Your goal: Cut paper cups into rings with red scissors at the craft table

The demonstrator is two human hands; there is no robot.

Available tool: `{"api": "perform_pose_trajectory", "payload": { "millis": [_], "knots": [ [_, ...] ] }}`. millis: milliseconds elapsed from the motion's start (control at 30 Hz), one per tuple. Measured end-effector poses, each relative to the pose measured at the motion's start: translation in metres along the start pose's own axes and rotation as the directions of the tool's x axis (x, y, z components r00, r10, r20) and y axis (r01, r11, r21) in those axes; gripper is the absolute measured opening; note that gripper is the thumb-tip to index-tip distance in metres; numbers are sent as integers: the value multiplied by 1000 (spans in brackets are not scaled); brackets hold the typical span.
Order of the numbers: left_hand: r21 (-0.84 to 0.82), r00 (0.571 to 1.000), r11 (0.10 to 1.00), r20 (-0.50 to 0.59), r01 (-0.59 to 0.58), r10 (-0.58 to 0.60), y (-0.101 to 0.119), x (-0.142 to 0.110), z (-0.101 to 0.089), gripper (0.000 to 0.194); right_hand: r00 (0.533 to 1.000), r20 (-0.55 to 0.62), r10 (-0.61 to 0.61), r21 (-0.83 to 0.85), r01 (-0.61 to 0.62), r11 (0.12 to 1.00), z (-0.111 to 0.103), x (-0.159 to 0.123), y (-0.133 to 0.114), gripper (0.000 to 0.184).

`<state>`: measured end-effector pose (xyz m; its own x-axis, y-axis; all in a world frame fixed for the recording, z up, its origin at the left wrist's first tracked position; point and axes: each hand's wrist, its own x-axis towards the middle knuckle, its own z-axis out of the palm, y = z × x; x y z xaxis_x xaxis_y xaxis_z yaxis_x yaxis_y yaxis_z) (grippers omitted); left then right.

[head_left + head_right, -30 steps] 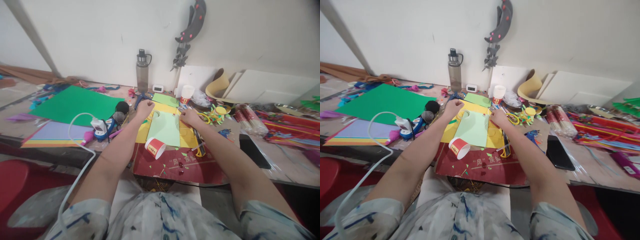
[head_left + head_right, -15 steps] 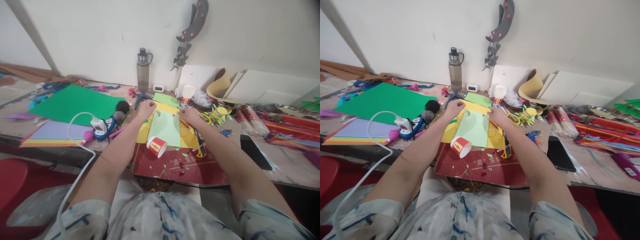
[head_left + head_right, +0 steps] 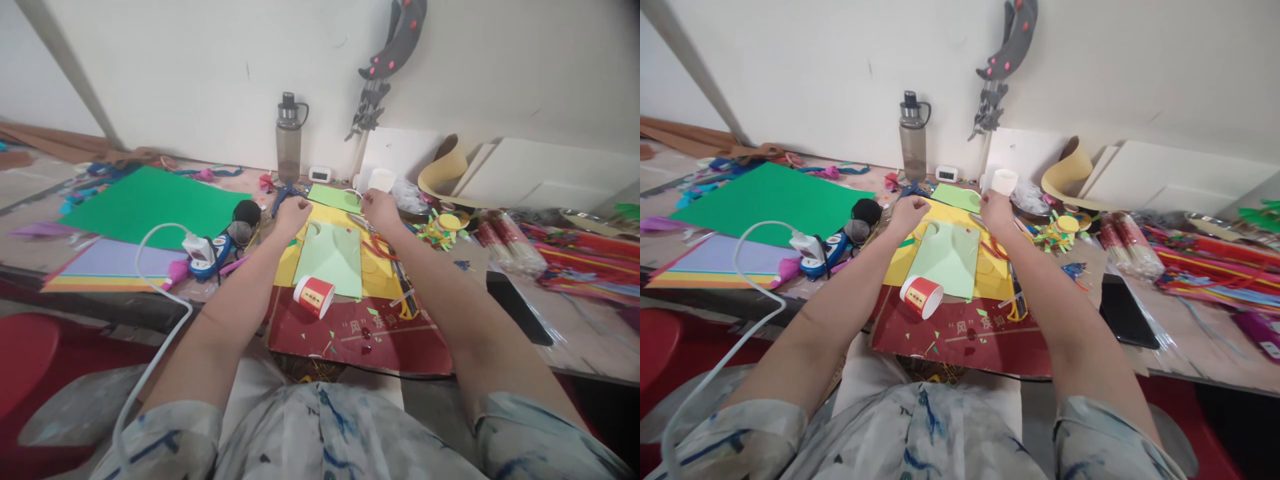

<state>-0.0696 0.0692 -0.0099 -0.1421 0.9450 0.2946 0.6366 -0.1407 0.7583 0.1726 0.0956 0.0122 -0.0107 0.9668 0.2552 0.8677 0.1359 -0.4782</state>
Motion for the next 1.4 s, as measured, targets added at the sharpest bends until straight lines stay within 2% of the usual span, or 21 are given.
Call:
{"api": "perform_pose_trajectory", "payload": {
  "millis": [100,200,333,400,467,500,533,567,600,633,667,700,733,767,800,833,867,900,933,1100,1400],
  "knots": [
    [6,1000,1000,7,-2,2,3,-2,-1,11,998,-55,17,51,-14,999,-4,2,-6,19],
    [13,1000,1000,18,1,-2,7,-4,-3,11,987,-136,88,238,-54,970,-14,7,-12,19],
    [-4,1000,1000,24,8,-7,9,-5,-4,11,940,-270,210,570,-20,821,-41,15,-24,11],
    [-13,1000,1000,17,17,-17,8,-5,-4,12,963,-201,180,676,3,737,-62,8,-29,13],
    [-16,1000,1000,12,15,-14,8,-5,-4,13,1000,-20,1,754,14,657,-88,-13,-32,15],
    [-19,1000,1000,12,8,-8,8,-5,-4,13,986,117,-118,766,-14,643,-102,-28,-32,16],
    [-23,1000,1000,14,2,-1,8,-6,-4,13,934,260,-244,752,-38,658,-116,-45,-31,21],
    [-30,1000,1000,16,-2,3,9,-6,-4,12,840,415,-350,706,-54,706,-129,-63,-29,28],
    [-37,1000,999,18,-2,3,9,-6,-4,11,680,602,-418,628,-80,774,-139,-79,-26,34],
    [-43,1000,999,20,-1,1,10,-7,-4,11,481,761,-435,542,-103,834,-146,-93,-23,40],
    [-45,1000,999,20,0,1,10,-7,-4,11,332,838,-433,491,-111,864,-148,-104,-20,46],
    [-46,1000,999,20,0,1,11,-7,-4,11,294,867,-403,443,-80,893,-146,-111,-16,48],
    [-44,1000,999,20,-1,1,11,-7,-5,11,434,835,-337,376,-3,927,-140,-115,-11,45],
    [-40,1000,999,20,-1,2,12,-7,-5,11,598,758,-260,253,97,963,-130,-115,-5,39],
    [-35,1000,999,21,-1,2,12,-8,-5,12,733,647,-211,90,201,975,-117,-113,1,32],
    [-30,1000,1000,21,-1,2,12,-8,-5,12,801,568,-189,-89,288,954,-104,-111,8,24],
    [-27,1000,1000,22,-2,2,12,-8,-5,11,829,538,-154,-272,343,899,-91,-108,14,18],
    [-23,1000,1000,23,-4,4,12,-9,-6,11,857,509,-82,-433,337,836,-79,-106,20,15],
    [-22,1000,1000,24,-9,9,12,-9,-6,11,868,493,-62,-474,327,818,-68,-106,24,14],
    [-15,999,999,26,-29,29,10,-8,-4,10,894,443,-65,-526,318,789,-43,-115,28,24],
    [-34,999,999,42,-22,24,14,-9,-5,11,924,378,-54,-561,275,781,-39,-113,14,32]
  ]
}}
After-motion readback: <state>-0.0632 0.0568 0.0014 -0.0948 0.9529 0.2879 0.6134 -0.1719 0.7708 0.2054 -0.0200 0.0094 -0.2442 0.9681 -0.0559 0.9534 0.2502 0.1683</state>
